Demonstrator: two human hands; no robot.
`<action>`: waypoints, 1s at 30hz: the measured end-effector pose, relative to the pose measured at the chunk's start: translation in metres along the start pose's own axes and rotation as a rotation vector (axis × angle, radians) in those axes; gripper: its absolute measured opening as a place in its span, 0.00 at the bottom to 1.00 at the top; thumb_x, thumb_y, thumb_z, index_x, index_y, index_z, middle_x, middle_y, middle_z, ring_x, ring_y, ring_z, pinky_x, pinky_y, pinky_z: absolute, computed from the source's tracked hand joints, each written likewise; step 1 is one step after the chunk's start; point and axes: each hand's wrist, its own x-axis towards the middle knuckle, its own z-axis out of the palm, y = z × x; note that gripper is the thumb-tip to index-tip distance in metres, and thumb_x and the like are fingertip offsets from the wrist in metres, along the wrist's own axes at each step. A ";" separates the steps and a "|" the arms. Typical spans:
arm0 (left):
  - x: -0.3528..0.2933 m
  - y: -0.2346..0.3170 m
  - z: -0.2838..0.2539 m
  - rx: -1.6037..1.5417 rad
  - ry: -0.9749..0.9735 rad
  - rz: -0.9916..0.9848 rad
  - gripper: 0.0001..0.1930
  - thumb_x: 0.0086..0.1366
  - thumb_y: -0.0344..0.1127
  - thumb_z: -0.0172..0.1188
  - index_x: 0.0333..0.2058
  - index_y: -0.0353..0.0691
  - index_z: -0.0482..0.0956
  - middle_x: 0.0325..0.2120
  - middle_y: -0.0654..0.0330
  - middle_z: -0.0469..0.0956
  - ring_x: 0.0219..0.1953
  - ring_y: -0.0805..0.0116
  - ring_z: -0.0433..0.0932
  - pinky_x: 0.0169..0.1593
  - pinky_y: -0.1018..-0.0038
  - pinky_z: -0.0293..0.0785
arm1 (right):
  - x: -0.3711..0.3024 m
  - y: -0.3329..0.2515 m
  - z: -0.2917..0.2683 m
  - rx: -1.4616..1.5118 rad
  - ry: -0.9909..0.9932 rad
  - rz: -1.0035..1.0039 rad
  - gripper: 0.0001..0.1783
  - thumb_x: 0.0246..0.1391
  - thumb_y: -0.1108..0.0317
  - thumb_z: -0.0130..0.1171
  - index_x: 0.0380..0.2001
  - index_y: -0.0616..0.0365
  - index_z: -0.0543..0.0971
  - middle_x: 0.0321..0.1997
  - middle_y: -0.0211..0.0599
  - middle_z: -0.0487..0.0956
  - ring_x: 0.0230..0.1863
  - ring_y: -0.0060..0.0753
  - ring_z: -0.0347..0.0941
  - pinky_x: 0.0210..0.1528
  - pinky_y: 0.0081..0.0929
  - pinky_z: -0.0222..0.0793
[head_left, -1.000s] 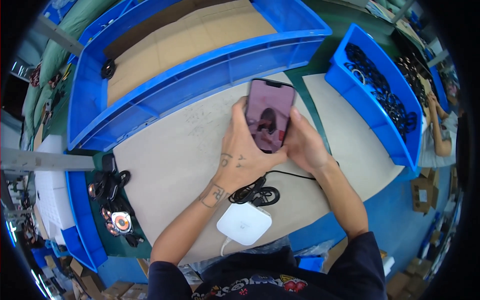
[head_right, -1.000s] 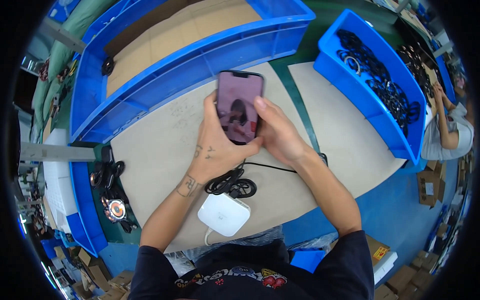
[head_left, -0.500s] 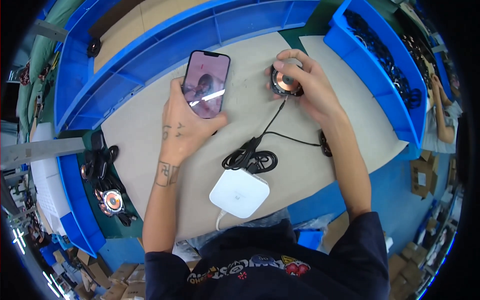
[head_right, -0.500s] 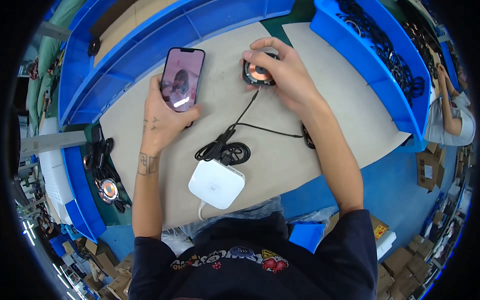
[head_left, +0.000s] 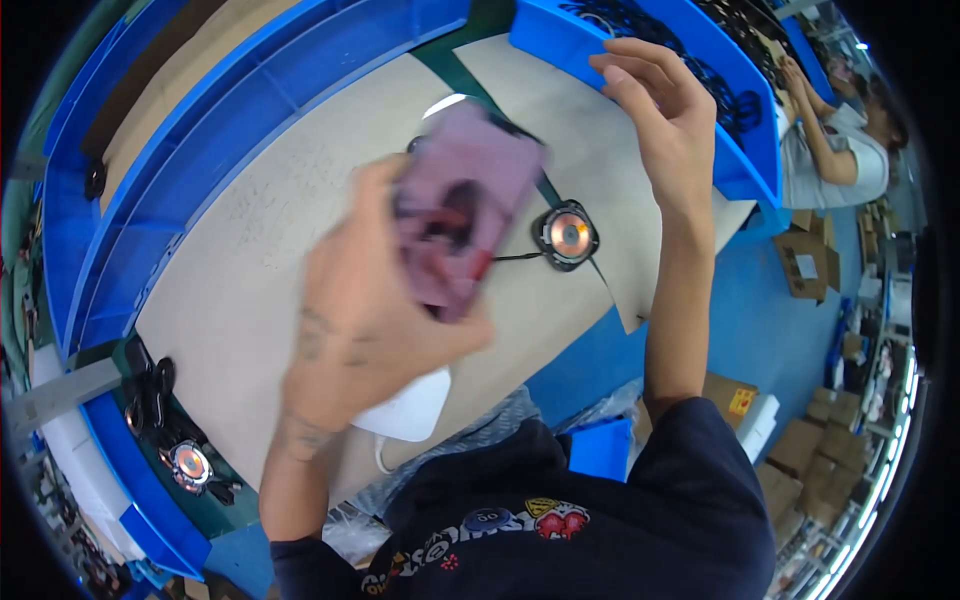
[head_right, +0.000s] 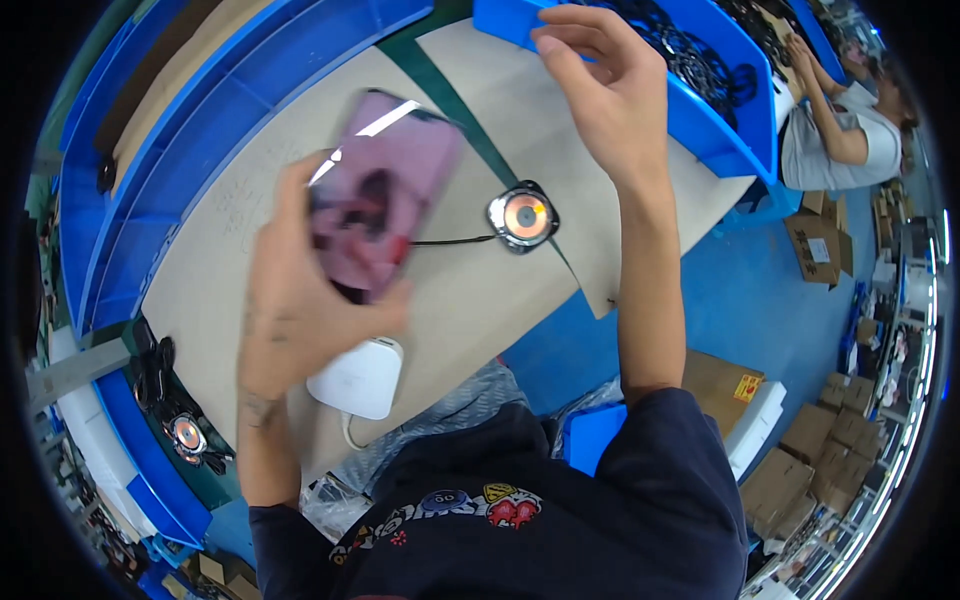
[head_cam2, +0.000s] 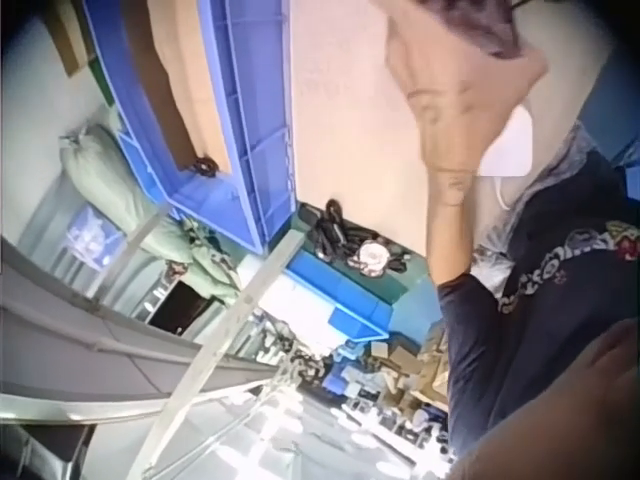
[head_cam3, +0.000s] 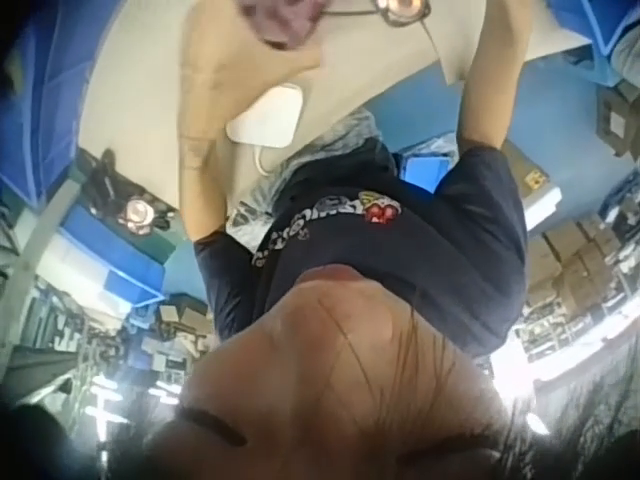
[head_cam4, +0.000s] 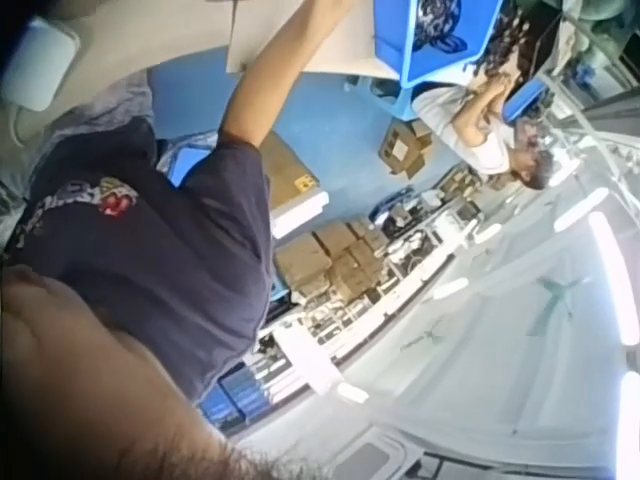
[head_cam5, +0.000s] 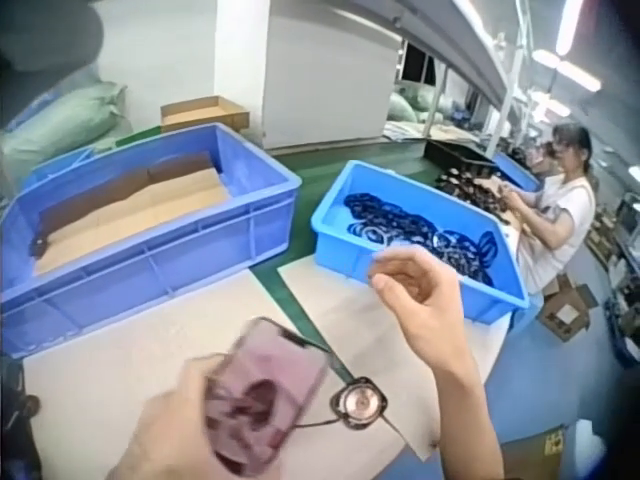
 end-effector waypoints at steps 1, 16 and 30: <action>0.004 0.013 0.016 0.084 -0.082 0.044 0.43 0.41 0.37 0.75 0.58 0.34 0.69 0.43 0.48 0.79 0.42 0.54 0.79 0.52 0.64 0.73 | -0.007 0.006 -0.011 -0.028 0.052 0.020 0.15 0.60 0.69 0.65 0.50 0.58 0.84 0.46 0.40 0.86 0.46 0.32 0.80 0.53 0.28 0.75; 0.044 -0.012 0.124 0.529 -0.085 0.368 0.42 0.43 0.46 0.74 0.56 0.31 0.71 0.39 0.52 0.72 0.42 0.56 0.67 0.51 0.62 0.68 | -0.047 0.039 -0.041 -0.023 0.224 0.122 0.17 0.56 0.73 0.64 0.50 0.57 0.84 0.44 0.39 0.86 0.46 0.31 0.80 0.50 0.28 0.77; 0.050 -0.014 0.104 0.319 -0.259 0.160 0.44 0.44 0.42 0.78 0.59 0.30 0.71 0.49 0.49 0.75 0.46 0.56 0.77 0.52 0.64 0.75 | -0.081 0.021 -0.044 -0.423 -0.579 -0.046 0.44 0.38 0.76 0.71 0.65 0.48 0.76 0.62 0.41 0.77 0.59 0.48 0.74 0.63 0.41 0.74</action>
